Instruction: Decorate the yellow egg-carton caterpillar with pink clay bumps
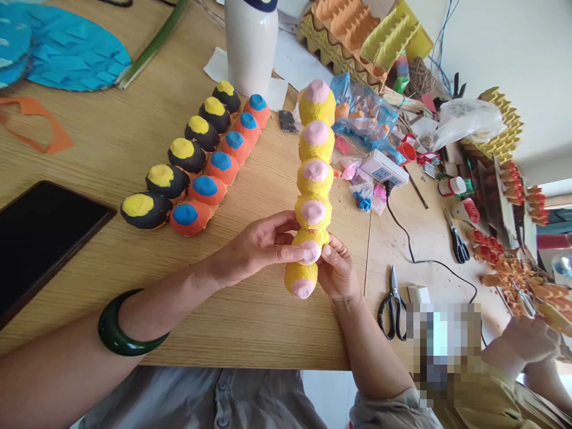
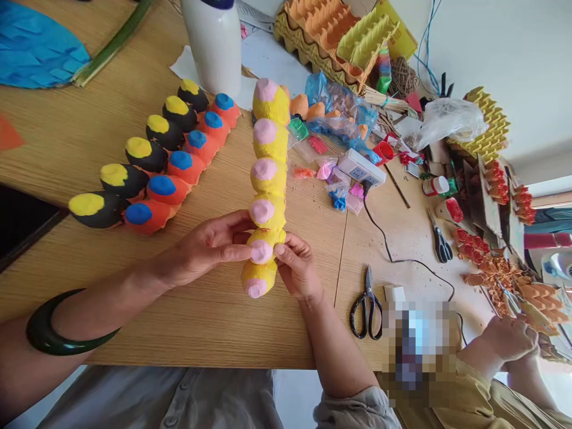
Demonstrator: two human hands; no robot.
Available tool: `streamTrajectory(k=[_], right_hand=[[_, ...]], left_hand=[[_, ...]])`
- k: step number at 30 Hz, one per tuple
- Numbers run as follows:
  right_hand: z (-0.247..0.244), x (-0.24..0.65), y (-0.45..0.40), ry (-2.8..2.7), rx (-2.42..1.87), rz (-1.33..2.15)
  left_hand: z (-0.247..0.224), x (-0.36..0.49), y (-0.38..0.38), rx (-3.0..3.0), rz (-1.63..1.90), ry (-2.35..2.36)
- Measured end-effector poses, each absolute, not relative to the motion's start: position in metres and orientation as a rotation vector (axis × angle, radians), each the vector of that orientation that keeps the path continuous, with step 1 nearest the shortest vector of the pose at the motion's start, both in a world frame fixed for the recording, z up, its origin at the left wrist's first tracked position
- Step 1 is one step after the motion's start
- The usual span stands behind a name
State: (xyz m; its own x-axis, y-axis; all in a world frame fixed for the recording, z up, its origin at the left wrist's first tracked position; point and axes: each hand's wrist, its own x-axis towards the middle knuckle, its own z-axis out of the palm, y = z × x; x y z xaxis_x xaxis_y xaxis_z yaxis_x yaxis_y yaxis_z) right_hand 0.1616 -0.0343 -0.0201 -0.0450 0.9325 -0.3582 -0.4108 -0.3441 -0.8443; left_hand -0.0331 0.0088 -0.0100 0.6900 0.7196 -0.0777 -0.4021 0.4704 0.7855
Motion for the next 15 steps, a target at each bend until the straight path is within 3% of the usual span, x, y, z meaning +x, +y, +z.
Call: streamTrajectory(k=[15], right_hand=[[-0.021, 0.1603, -0.035, -0.744, -1.116, 1.625]], left_hand=[[-0.0079, -0.0342, 0.0088, 0.836, 0.705, 0.492]])
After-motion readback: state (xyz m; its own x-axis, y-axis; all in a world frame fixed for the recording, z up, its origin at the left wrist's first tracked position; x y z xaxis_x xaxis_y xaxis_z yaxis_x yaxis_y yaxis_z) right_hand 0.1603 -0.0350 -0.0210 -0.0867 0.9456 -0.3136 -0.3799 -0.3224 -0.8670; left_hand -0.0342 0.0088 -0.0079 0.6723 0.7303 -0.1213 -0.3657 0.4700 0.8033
